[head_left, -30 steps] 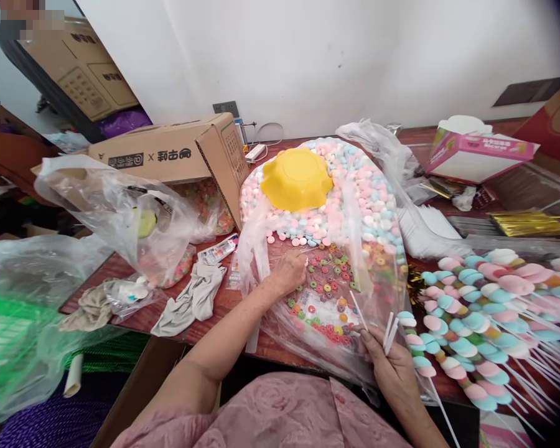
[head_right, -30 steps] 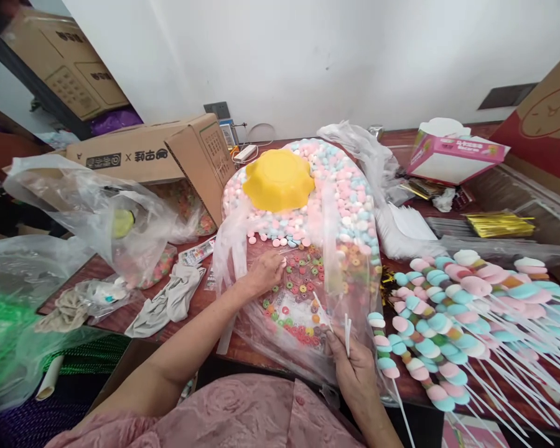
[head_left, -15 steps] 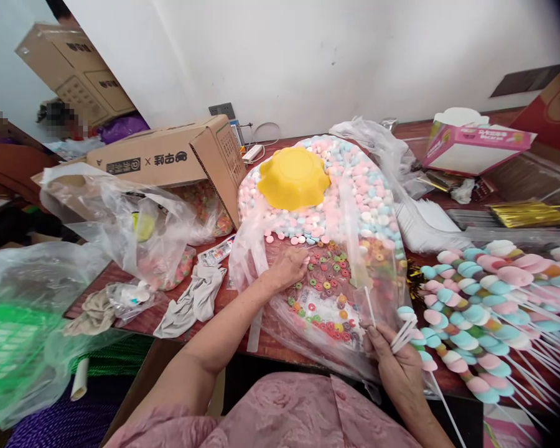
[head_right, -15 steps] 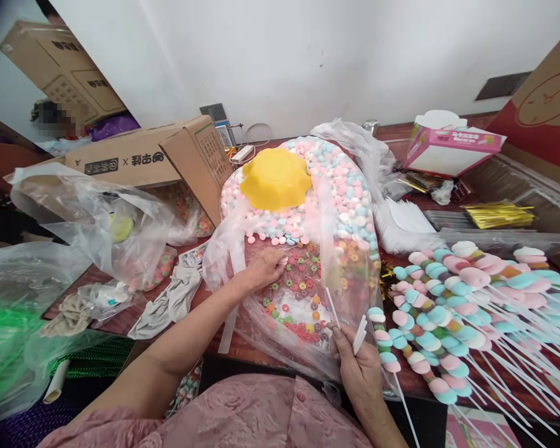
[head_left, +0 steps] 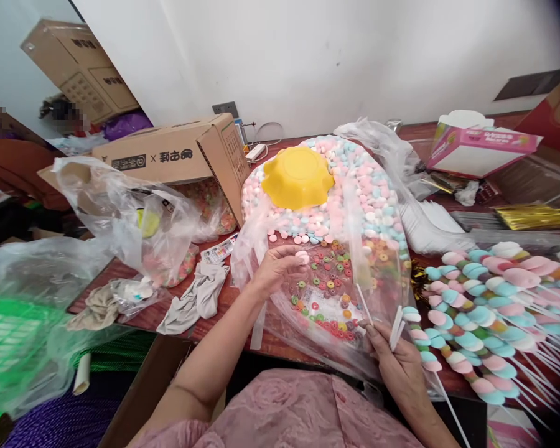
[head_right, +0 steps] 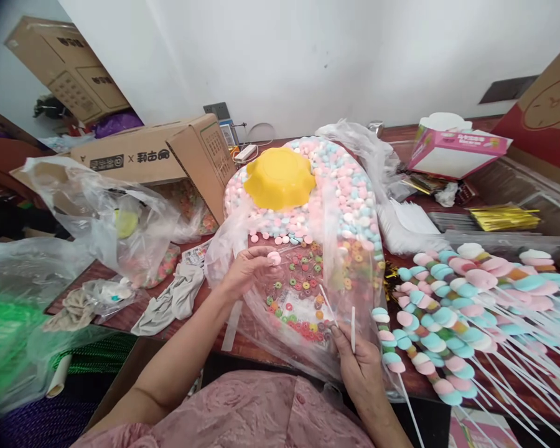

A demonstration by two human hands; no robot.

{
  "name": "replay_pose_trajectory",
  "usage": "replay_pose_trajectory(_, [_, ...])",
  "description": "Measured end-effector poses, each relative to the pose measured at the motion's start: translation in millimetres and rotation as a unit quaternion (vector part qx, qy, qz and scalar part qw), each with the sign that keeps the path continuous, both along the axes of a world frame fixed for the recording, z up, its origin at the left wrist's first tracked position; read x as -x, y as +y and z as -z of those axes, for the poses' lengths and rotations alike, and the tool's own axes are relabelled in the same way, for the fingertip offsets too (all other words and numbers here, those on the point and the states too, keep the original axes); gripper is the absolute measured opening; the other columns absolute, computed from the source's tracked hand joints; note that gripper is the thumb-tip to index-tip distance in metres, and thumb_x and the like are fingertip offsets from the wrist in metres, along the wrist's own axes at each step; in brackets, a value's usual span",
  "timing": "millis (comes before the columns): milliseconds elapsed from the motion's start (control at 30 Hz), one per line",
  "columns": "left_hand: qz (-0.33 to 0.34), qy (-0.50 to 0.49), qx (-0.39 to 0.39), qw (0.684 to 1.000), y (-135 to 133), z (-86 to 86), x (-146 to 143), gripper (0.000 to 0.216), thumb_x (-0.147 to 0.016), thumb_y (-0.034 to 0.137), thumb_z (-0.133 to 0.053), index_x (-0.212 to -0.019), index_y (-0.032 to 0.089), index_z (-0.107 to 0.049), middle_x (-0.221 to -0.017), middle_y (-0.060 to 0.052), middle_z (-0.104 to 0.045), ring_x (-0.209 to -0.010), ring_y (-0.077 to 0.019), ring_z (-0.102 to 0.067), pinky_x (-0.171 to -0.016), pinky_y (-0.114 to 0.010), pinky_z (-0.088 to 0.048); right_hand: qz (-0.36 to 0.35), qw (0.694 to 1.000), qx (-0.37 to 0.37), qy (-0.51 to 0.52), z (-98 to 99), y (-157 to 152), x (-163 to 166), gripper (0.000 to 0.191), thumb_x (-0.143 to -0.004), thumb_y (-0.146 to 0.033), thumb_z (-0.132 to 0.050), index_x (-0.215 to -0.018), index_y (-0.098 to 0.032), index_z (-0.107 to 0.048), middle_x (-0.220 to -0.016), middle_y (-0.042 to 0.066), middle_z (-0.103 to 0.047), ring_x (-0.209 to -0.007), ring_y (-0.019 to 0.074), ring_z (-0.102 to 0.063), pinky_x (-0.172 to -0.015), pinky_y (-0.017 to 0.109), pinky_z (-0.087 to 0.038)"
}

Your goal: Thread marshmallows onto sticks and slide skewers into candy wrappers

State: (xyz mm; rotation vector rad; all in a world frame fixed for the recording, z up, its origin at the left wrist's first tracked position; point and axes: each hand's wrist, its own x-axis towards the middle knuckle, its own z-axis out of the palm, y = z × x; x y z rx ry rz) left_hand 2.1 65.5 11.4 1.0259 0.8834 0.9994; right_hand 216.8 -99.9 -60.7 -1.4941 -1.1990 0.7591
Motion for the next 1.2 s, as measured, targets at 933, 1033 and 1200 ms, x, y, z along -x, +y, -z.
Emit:
replay_pose_trajectory(933, [-0.050, -0.075, 0.049, 0.995, -73, 16.1, -14, 0.048, -0.054, 0.029, -0.089, -0.099, 0.018, -0.075, -0.078, -0.001, -0.072, -0.057, -0.0110, -0.062, -0.044, -0.020, -0.049, -0.152, 0.967, -0.005, -0.206, -49.0, 2, 22, 0.032, -0.083, -0.020, -0.038, -0.088, -0.018, -0.070, -0.068, 0.003, -0.069, -0.058, 0.0187, -0.062, -0.056, 0.026, -0.046])
replay_pose_trajectory(1033, [-0.049, -0.040, 0.017, 0.998, -76, 24.9, -13, 0.043, -0.063, 0.031, -0.085, -0.103, 0.020, -0.075, -0.081, -0.002, -0.072, -0.056, -0.0106, -0.062, -0.043, -0.019, -0.049, -0.153, 0.957, -0.010, -0.246, -40.6, 1, 19, 0.043, -0.078, -0.013, -0.036, -0.103, -0.016, -0.071, -0.079, 0.005, -0.074, -0.066, 0.0202, -0.067, -0.061, 0.027, -0.049])
replay_pose_trajectory(1200, [-0.100, 0.021, -0.097, 0.990, -80, 27.7, -11, 0.028, -0.072, 0.028, -0.078, -0.100, 0.024, -0.077, -0.092, -0.002, -0.071, -0.066, -0.0116, -0.065, -0.054, -0.021, -0.055, -0.126, 0.917, -0.035, -0.376, -31.8, 1, 17, 0.053, -0.069, -0.008, -0.036, -0.106, -0.012, -0.073, -0.074, 0.008, -0.075, -0.061, 0.0227, -0.069, -0.057, 0.029, -0.048])
